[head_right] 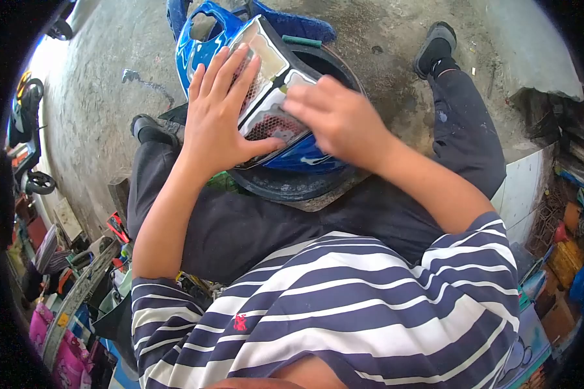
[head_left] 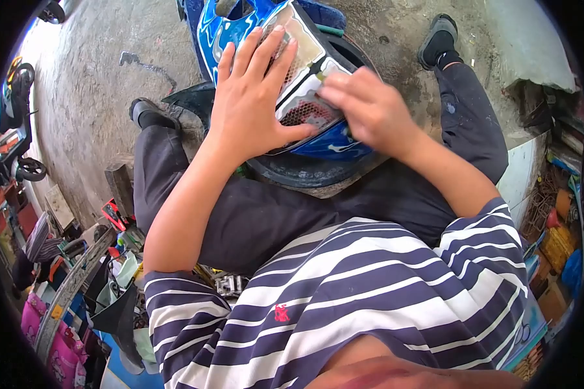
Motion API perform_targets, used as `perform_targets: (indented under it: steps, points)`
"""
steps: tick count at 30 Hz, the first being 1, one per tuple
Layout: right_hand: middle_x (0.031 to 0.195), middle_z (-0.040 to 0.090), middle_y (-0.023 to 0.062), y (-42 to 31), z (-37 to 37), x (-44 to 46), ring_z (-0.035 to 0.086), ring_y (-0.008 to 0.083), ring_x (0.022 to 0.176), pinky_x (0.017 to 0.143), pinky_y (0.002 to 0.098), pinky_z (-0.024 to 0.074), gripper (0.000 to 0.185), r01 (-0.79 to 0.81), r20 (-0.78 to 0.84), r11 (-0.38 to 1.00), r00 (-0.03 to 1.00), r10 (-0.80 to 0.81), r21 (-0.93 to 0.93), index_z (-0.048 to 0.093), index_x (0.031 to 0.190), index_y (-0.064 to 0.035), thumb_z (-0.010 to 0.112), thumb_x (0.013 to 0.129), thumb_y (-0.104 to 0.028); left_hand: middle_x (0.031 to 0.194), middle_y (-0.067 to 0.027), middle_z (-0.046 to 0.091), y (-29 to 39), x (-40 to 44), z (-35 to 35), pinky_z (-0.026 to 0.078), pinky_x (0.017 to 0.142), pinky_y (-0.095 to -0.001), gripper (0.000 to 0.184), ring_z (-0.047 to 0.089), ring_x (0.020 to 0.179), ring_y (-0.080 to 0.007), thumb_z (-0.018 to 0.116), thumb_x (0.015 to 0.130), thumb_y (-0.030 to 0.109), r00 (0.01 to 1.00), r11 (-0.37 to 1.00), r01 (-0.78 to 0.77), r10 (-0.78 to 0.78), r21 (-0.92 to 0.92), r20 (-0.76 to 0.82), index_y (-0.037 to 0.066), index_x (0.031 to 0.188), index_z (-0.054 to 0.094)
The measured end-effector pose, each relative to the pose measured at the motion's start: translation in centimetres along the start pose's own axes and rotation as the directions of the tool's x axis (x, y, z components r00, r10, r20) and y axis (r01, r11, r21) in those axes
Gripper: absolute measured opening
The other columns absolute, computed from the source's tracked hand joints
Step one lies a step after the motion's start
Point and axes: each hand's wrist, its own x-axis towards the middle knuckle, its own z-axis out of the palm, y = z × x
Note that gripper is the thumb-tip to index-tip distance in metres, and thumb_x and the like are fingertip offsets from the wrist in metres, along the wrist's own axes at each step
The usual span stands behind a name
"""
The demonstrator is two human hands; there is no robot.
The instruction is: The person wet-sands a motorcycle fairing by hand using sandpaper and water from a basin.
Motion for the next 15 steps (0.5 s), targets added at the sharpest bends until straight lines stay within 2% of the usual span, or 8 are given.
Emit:
perform_targets:
  steps: [3, 7, 9, 10, 13, 15]
  points:
    - [0.126, 0.077, 0.0085, 2.9, -0.7, 0.5, 0.069, 0.0317, 0.100, 0.087, 0.0408, 0.0624, 0.041, -0.075, -0.056, 0.994, 0.996, 0.071, -0.074, 0.078, 0.123, -0.0059, 0.074, 0.083, -0.001, 0.176, -0.0143, 0.046, 0.1, 0.2, -0.2, 0.020, 0.136, -0.0599, 0.125, 0.035, 0.166, -0.0395, 0.096, 0.065, 0.066, 1.000, 1.000, 0.003, -0.003, 0.007, 0.029, 0.011, 0.169, 0.052]
    - [0.126, 0.077, 0.0087, 0.2, -0.3, 0.5, 0.069, 0.0308, 0.100, 0.086, 0.0413, 0.0611, 0.038, 0.030, 0.004, 0.999, 1.000, -0.029, -0.031, 0.078, 0.122, -0.0067, 0.073, 0.085, -0.001, 0.176, -0.0144, 0.045, 0.1, 0.4, 0.0, 0.020, 0.136, -0.0597, 0.128, 0.035, 0.166, -0.0395, 0.096, 0.064, 0.068, 1.000, 1.000, 0.003, -0.003, 0.004, 0.018, 0.011, 0.169, 0.052]
    - [0.127, 0.077, 0.0066, 2.7, -0.9, 0.7, 0.069, 0.0296, 0.100, 0.085, 0.0402, 0.0618, 0.042, -0.040, -0.062, 0.995, 0.997, 0.035, -0.096, 0.079, 0.121, -0.0079, 0.076, 0.080, -0.002, 0.176, -0.0144, 0.045, -0.1, 0.4, -0.1, 0.020, 0.136, -0.0596, 0.128, 0.035, 0.166, -0.0394, 0.096, 0.064, 0.069, 1.000, 1.000, -0.002, 0.002, 0.000, 0.022, 0.011, 0.169, 0.052]
    - [0.127, 0.078, 0.0044, 3.4, -0.8, 1.1, 0.069, 0.0294, 0.099, 0.086, 0.0395, 0.0614, 0.037, -0.041, -0.093, 0.995, 0.995, 0.032, -0.095, 0.080, 0.119, -0.0087, 0.076, 0.083, -0.003, 0.176, -0.0144, 0.045, -0.1, 0.1, -0.2, 0.020, 0.136, -0.0596, 0.128, 0.035, 0.166, -0.0393, 0.096, 0.063, 0.069, 0.999, 1.000, 0.000, 0.000, 0.001, 0.032, 0.011, 0.169, 0.052]
    - [0.126, 0.078, 0.0040, 0.3, -0.3, 0.6, 0.069, 0.0298, 0.099, 0.086, 0.0399, 0.0609, 0.033, 0.012, -0.007, 0.999, 1.000, -0.013, -0.051, 0.079, 0.118, -0.0091, 0.075, 0.086, -0.002, 0.176, -0.0143, 0.045, 0.0, 0.2, 0.0, 0.020, 0.136, -0.0598, 0.129, 0.035, 0.167, -0.0394, 0.096, 0.064, 0.069, 1.000, 1.000, 0.003, -0.003, -0.001, 0.022, 0.011, 0.169, 0.051]
    - [0.126, 0.078, 0.0047, 2.1, -0.2, 0.6, 0.070, 0.0305, 0.100, 0.088, 0.0402, 0.0609, 0.037, 0.002, -0.048, 0.999, 0.999, -0.005, -0.054, 0.080, 0.120, -0.0091, 0.075, 0.084, -0.002, 0.176, -0.0144, 0.045, -0.1, 0.2, 0.0, 0.020, 0.136, -0.0603, 0.129, 0.035, 0.167, -0.0396, 0.096, 0.064, 0.069, 1.000, 1.000, 0.000, 0.000, -0.006, 0.022, 0.011, 0.169, 0.051]
